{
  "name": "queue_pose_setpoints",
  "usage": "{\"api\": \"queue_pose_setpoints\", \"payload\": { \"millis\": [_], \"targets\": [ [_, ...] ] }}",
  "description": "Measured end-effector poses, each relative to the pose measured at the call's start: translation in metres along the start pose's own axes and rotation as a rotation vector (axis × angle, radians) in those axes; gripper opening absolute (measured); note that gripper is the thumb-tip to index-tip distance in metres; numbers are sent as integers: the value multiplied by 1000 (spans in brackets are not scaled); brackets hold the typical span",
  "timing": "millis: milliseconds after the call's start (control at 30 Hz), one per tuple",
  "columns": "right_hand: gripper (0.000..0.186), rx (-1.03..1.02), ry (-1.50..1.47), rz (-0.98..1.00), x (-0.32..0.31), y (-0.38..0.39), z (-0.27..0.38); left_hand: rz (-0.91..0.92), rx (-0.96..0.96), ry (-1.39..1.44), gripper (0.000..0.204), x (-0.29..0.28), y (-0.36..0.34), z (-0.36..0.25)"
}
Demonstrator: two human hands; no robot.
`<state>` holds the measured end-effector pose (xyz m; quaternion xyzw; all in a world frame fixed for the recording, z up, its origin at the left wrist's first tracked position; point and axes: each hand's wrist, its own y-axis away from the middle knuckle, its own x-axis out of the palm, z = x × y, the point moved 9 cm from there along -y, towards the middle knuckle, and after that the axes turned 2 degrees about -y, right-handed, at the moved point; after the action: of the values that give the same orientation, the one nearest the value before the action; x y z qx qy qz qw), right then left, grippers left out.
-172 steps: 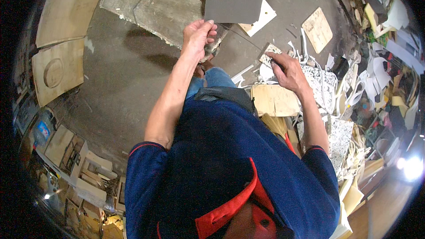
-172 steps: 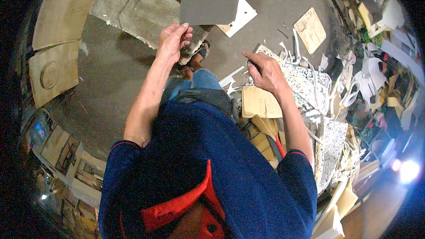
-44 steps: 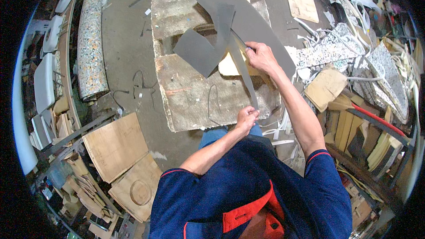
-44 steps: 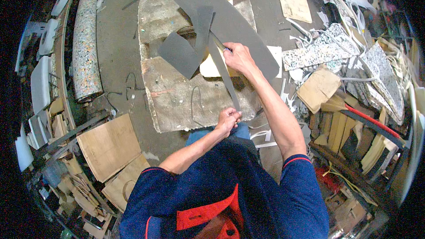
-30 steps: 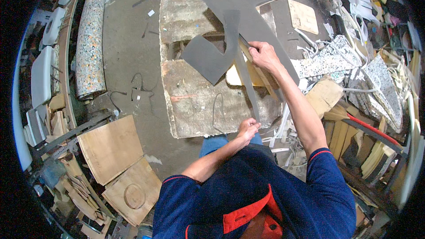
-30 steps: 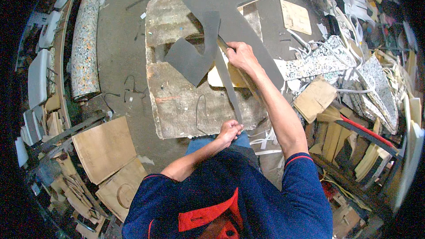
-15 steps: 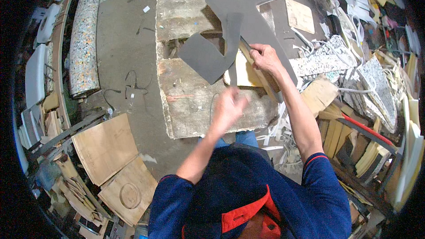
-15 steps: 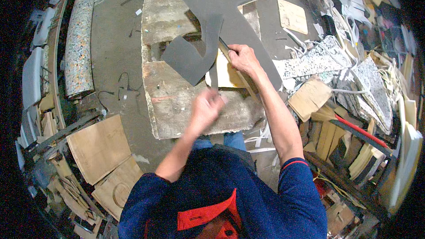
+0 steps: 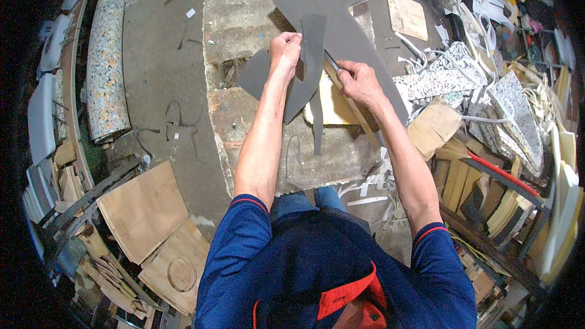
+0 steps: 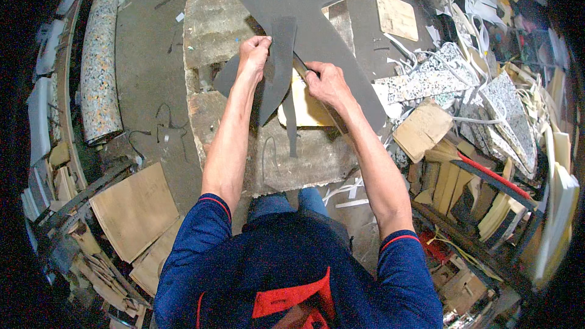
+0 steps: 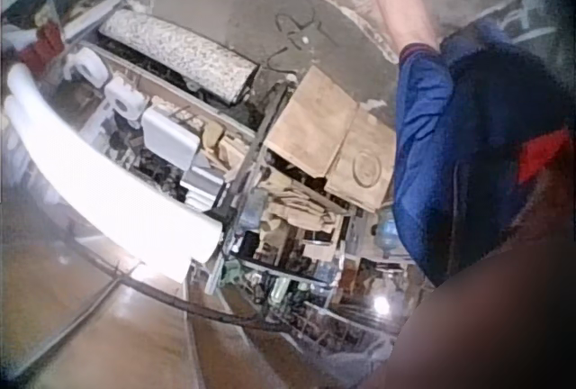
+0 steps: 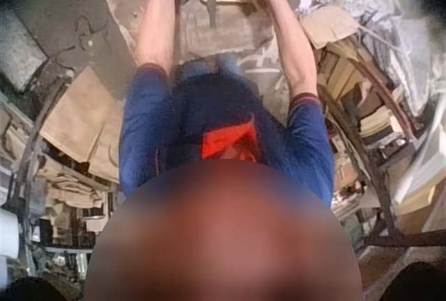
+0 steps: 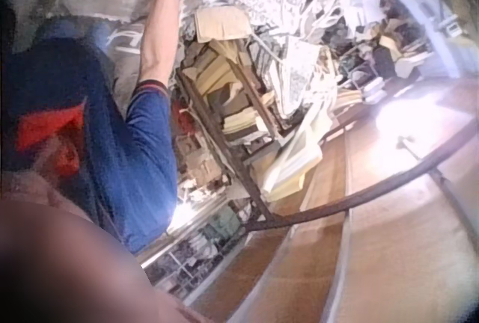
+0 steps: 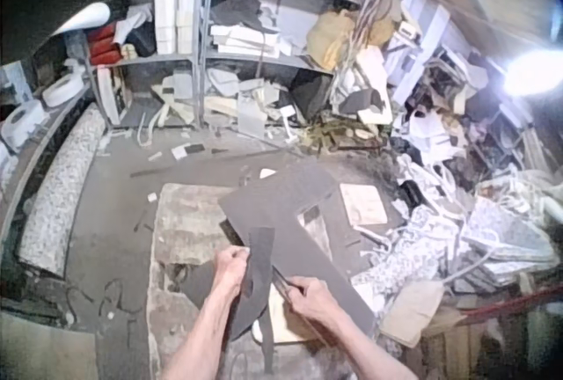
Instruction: The person cuts a gray plastic sheet into a curved shape using a hand saw, then sands the edges with a sanding block. They then spray paint the finished part with a spray gun.
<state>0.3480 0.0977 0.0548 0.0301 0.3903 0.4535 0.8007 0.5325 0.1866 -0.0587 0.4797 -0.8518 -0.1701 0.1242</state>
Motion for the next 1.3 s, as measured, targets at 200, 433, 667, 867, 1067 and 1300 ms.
{"api": "queue_pose_setpoints", "payload": {
  "millis": [200, 433, 667, 867, 1067, 1300],
  "targets": [
    [44, -92, 74, -15, -5, 2, 3, 26, -11, 133, 16, -5, 4, -2],
    [42, -54, 89, -40, -4, -6, 6, 43, -16, 161, 15, -9, 9, -7],
    [40, -49, 81, -37, 6, -28, 16, 25, 4, 116, 15, -12, 8, -6],
    [39, -100, 116, -37, 12, -53, 25, 61, -36, 126, 15, -16, 9, 3],
    [40, -114, 171, -8, 16, -64, 45, 44, -32, 157, 12, -28, 6, 6],
    [41, -74, 133, -24, 7, -37, 31, 30, -19, 102, 13, -37, 4, 4]
  ]
}}
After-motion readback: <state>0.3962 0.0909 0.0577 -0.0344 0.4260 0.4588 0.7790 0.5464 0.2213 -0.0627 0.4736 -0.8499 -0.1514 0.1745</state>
